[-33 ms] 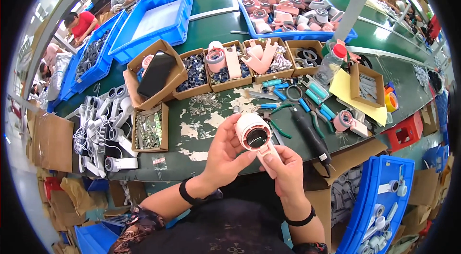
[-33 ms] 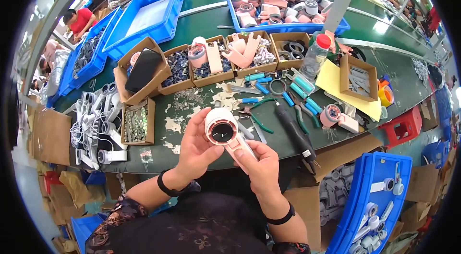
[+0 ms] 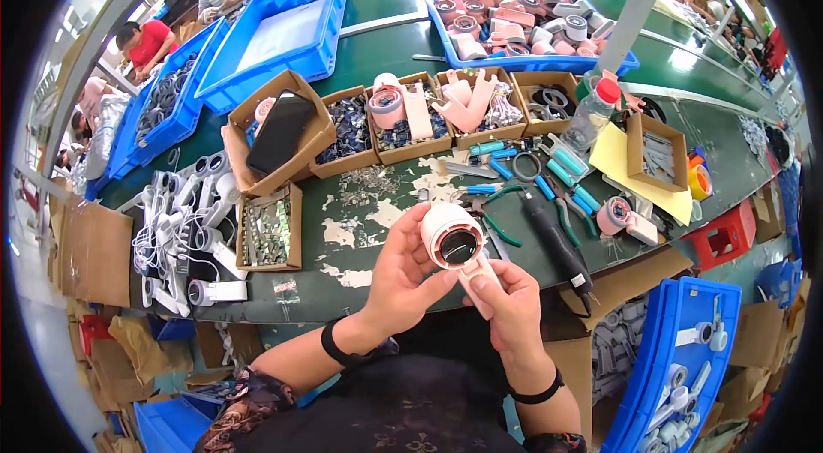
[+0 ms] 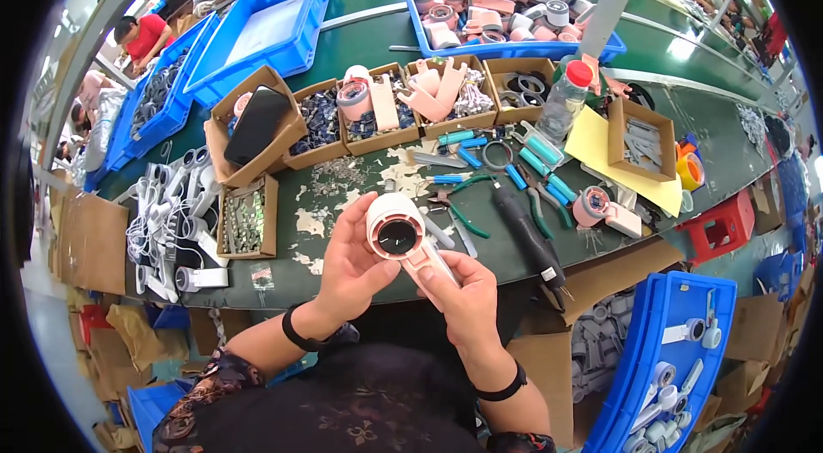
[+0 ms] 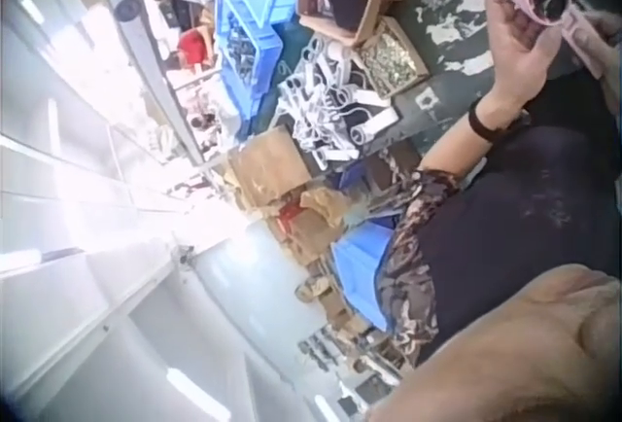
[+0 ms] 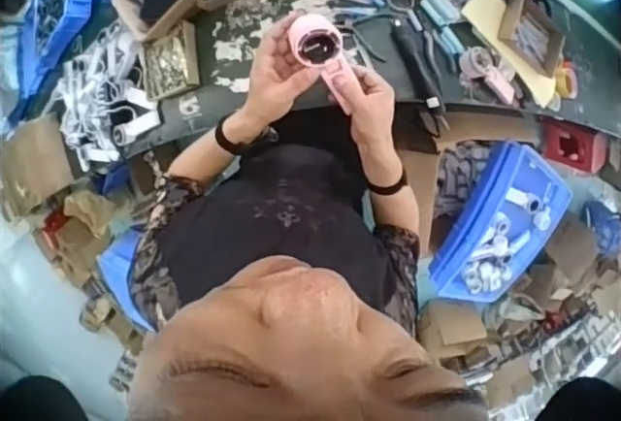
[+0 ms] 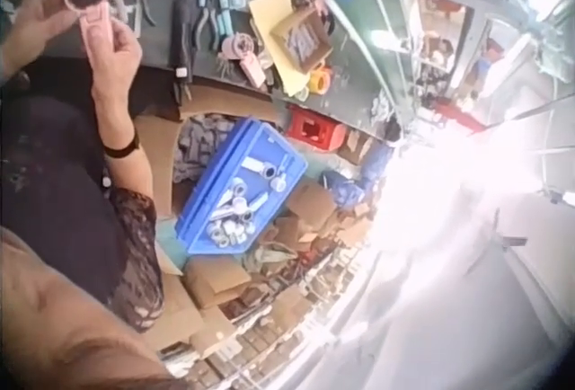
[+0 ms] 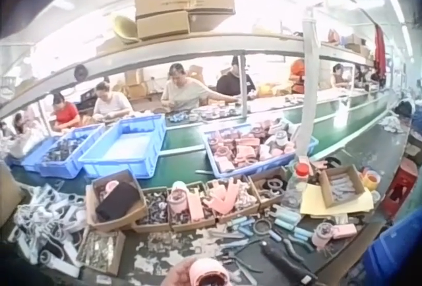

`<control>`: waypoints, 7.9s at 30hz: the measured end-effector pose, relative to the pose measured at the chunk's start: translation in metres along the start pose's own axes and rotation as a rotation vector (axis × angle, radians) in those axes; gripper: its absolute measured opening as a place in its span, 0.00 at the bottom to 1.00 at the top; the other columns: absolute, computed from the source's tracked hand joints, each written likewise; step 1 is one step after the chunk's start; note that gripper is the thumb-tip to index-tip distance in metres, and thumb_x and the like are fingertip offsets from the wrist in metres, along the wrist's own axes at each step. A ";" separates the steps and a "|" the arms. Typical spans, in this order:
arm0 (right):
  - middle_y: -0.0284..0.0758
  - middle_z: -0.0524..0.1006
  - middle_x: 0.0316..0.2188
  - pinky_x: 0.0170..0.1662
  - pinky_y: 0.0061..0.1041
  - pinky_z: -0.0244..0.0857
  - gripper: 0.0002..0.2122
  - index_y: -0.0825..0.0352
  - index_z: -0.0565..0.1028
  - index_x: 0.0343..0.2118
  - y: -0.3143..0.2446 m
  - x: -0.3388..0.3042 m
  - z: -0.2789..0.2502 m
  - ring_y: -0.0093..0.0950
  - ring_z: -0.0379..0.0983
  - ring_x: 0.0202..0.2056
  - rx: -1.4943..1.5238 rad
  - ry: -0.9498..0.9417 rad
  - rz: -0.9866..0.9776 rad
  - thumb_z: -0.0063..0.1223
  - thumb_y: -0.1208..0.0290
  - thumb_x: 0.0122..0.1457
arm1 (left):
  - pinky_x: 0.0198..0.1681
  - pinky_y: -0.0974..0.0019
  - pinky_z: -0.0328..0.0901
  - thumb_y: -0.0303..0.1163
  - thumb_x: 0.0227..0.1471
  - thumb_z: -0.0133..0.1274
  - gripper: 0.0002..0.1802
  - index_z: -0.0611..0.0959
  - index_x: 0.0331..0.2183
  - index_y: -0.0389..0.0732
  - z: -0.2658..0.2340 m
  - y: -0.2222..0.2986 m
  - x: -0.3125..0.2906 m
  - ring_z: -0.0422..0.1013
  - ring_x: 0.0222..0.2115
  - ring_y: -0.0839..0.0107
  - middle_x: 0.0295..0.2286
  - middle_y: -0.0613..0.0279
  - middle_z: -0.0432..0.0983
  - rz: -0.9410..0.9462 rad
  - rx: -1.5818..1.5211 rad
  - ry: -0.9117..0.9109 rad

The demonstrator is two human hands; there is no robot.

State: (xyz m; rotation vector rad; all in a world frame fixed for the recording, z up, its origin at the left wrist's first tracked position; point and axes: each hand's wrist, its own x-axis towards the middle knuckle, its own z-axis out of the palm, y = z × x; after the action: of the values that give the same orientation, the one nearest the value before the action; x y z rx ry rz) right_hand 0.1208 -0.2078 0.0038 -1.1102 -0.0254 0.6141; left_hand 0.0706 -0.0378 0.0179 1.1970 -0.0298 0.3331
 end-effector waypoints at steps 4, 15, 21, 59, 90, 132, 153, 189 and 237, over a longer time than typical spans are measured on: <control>0.37 0.82 0.36 0.34 0.22 0.76 0.12 0.74 0.77 0.44 0.002 0.000 0.005 0.23 0.79 0.33 0.001 -0.011 0.053 0.61 0.74 0.59 | 0.61 0.59 0.64 0.20 0.53 0.61 0.47 0.53 0.67 0.36 -0.001 0.002 -0.002 0.67 0.57 0.64 0.57 0.52 0.66 -0.059 -0.032 0.050; 0.37 0.81 0.33 0.33 0.22 0.75 0.10 0.72 0.75 0.41 0.011 0.001 0.009 0.23 0.79 0.32 -0.110 -0.043 0.120 0.60 0.73 0.60 | 0.61 0.61 0.63 0.23 0.54 0.61 0.44 0.56 0.65 0.34 -0.012 -0.001 -0.007 0.68 0.56 0.67 0.56 0.54 0.68 -0.124 -0.057 0.108; 0.36 0.81 0.32 0.32 0.21 0.74 0.09 0.71 0.74 0.40 0.011 -0.002 0.011 0.21 0.78 0.30 -0.121 -0.035 0.113 0.60 0.73 0.60 | 0.62 0.61 0.61 0.22 0.54 0.60 0.43 0.56 0.65 0.33 -0.009 0.003 -0.008 0.66 0.57 0.68 0.56 0.56 0.67 -0.145 -0.050 0.104; 0.33 0.80 0.27 0.26 0.14 0.62 0.07 0.69 0.72 0.37 0.032 -0.016 0.022 0.15 0.72 0.24 -0.092 -0.090 0.135 0.58 0.73 0.63 | 0.37 0.68 0.73 0.22 0.41 0.67 0.24 0.78 0.43 0.38 -0.017 0.002 -0.005 0.76 0.35 0.70 0.46 0.51 0.72 0.216 0.582 0.107; 0.33 0.79 0.26 0.24 0.14 0.60 0.07 0.68 0.71 0.36 0.042 -0.016 0.021 0.14 0.72 0.23 -0.100 -0.098 0.086 0.58 0.74 0.63 | 0.44 0.64 0.71 0.25 0.40 0.71 0.29 0.76 0.46 0.36 -0.021 0.008 -0.004 0.76 0.42 0.62 0.43 0.51 0.75 0.390 0.843 0.072; 0.29 0.76 0.26 0.24 0.15 0.59 0.12 0.70 0.69 0.42 0.029 -0.029 0.032 0.13 0.68 0.21 -0.281 -0.168 0.109 0.62 0.76 0.60 | 0.46 0.55 0.77 0.33 0.65 0.51 0.18 0.72 0.52 0.35 -0.034 -0.004 -0.015 0.75 0.49 0.61 0.50 0.53 0.73 -0.301 -0.325 0.257; 0.32 0.79 0.35 0.29 0.15 0.64 0.20 0.75 0.70 0.53 0.027 -0.030 0.032 0.14 0.71 0.28 -0.190 -0.189 0.103 0.63 0.76 0.60 | 0.45 0.59 0.78 0.30 0.65 0.50 0.19 0.72 0.55 0.35 -0.040 -0.008 -0.014 0.77 0.47 0.63 0.50 0.53 0.74 -0.213 -0.134 0.261; 0.37 0.78 0.42 0.45 0.23 0.71 0.29 0.73 0.66 0.56 0.028 -0.034 0.020 0.22 0.77 0.40 -0.201 -0.168 -0.036 0.65 0.80 0.51 | 0.59 0.64 0.66 0.18 0.51 0.63 0.43 0.62 0.64 0.37 -0.033 0.006 -0.020 0.66 0.58 0.69 0.60 0.56 0.63 0.023 0.086 0.038; 0.44 0.77 0.43 0.54 0.39 0.65 0.19 0.65 0.79 0.46 -0.169 0.051 -0.272 0.43 0.72 0.47 -1.681 0.624 -0.798 0.64 0.71 0.48 | 0.29 0.61 0.70 0.24 0.41 0.65 0.12 0.85 0.32 0.44 -0.054 -0.041 -0.064 0.76 0.26 0.61 0.26 0.62 0.80 0.387 1.078 0.070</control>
State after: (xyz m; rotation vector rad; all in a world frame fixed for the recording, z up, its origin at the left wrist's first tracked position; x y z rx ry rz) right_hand 0.3258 -0.4593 0.0064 -2.6394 -0.4900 -0.7300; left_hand 0.0122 -0.0167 -0.0515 2.2529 -0.0202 0.7842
